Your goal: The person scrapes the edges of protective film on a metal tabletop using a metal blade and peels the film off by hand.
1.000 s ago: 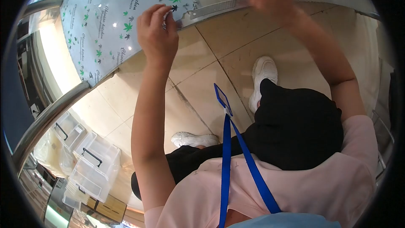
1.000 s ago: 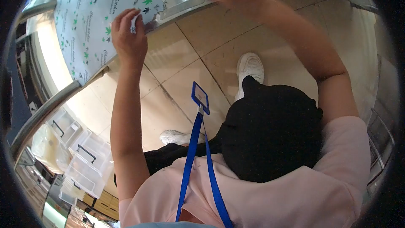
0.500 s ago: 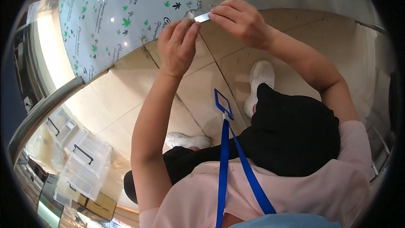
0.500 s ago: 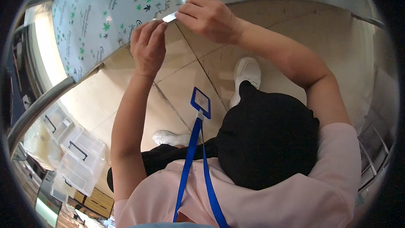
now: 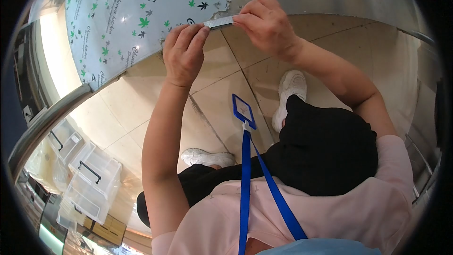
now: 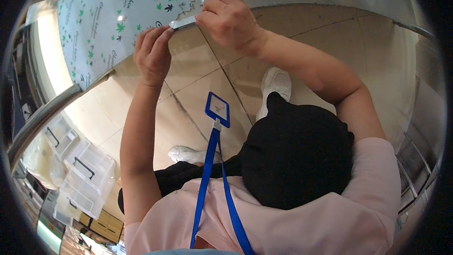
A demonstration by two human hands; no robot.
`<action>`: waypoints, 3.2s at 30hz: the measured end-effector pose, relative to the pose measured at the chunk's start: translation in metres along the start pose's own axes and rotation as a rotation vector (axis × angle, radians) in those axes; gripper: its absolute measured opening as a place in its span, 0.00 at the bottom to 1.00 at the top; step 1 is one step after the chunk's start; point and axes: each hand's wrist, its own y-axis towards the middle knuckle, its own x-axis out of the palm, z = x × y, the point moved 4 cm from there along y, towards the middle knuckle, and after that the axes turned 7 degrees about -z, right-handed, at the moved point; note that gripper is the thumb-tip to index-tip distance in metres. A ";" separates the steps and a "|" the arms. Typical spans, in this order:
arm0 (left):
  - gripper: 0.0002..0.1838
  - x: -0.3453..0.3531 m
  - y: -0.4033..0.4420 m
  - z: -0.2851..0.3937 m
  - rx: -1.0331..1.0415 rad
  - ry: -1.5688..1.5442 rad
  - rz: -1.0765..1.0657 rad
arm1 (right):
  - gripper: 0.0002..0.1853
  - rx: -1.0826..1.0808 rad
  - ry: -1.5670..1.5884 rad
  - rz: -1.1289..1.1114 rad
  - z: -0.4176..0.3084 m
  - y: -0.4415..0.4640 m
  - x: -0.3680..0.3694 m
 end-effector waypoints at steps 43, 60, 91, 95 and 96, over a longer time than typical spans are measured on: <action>0.11 -0.006 0.012 -0.011 -0.073 -0.285 -0.120 | 0.04 -0.088 0.206 -0.123 0.022 0.018 0.002; 0.10 -0.007 0.009 -0.013 -0.100 -0.308 -0.123 | 0.03 -0.023 0.048 -0.221 0.007 0.014 -0.002; 0.11 0.009 0.023 0.001 -0.255 -0.195 -0.140 | 0.08 -0.153 0.035 -0.170 0.028 0.022 -0.007; 0.10 0.006 0.028 0.007 -0.187 -0.140 -0.096 | 0.07 -0.116 0.022 -0.313 0.018 0.034 0.015; 0.10 0.007 0.028 0.007 -0.183 -0.133 -0.102 | 0.07 -0.111 0.013 -0.339 0.018 0.037 0.016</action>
